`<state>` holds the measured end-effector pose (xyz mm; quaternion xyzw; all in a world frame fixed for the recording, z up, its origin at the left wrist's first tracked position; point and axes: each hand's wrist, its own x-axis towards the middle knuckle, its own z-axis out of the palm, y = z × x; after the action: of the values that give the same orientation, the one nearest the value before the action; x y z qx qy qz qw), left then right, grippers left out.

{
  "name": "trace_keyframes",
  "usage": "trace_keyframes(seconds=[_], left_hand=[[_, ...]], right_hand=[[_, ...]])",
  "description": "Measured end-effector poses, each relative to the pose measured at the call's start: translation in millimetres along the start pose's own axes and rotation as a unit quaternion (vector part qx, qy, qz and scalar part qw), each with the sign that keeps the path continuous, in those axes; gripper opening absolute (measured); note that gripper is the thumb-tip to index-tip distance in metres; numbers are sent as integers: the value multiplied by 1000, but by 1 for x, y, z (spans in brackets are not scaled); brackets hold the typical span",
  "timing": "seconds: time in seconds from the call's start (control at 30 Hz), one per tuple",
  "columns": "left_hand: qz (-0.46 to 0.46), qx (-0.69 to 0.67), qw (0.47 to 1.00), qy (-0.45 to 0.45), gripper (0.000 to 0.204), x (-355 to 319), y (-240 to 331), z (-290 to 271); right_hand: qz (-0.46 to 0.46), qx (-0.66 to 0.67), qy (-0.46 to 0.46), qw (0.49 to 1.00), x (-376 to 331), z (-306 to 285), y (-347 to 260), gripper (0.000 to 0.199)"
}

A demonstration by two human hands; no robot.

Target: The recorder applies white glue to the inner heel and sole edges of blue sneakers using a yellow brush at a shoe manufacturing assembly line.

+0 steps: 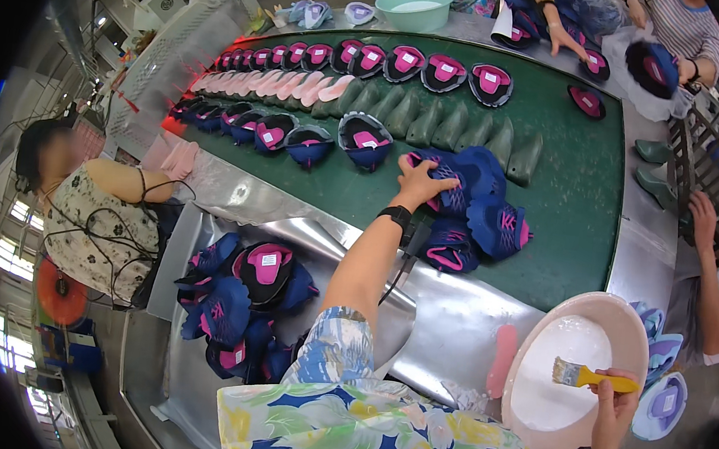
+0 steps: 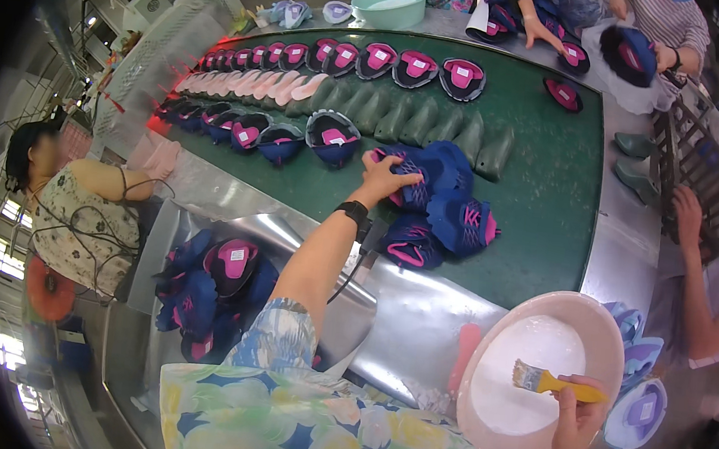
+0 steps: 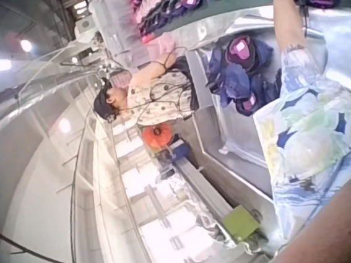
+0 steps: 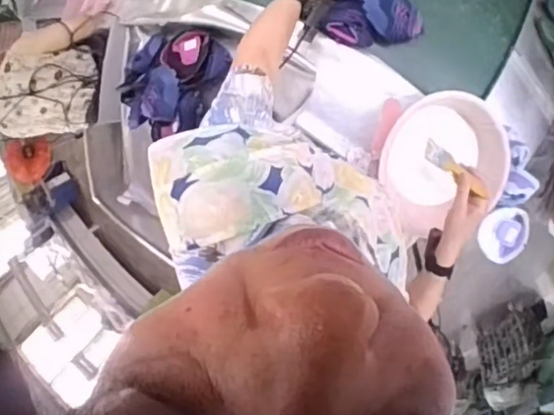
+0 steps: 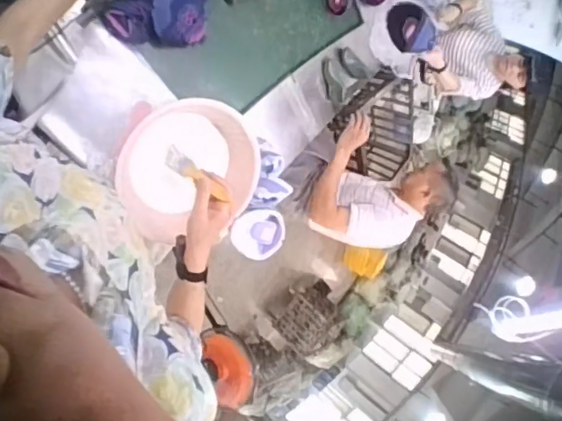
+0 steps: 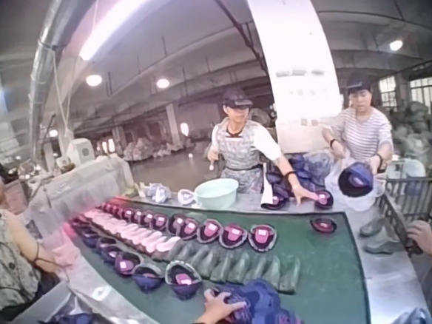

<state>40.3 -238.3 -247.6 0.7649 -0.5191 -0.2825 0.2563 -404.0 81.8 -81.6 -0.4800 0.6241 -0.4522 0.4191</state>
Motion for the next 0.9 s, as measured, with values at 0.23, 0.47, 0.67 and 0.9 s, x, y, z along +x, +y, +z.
trace_keyframes(seconds=[0.23,0.47,0.67,0.9], left_hand=[[93,-23,995,-41,65,-94,31,36],[205,62,973,88,61,-188,31,-86],[30,373,925,62,61,-292,-11,-257],[339,194,921,-6,29,-231,35,-122]], right_hand=[[-13,30,-45,998,-6,-3,5,19],[-41,39,-24,998,-20,-42,12,19],[-42,75,-13,996,-22,-64,33,20],[-21,33,-47,998,-23,-49,19,18]])
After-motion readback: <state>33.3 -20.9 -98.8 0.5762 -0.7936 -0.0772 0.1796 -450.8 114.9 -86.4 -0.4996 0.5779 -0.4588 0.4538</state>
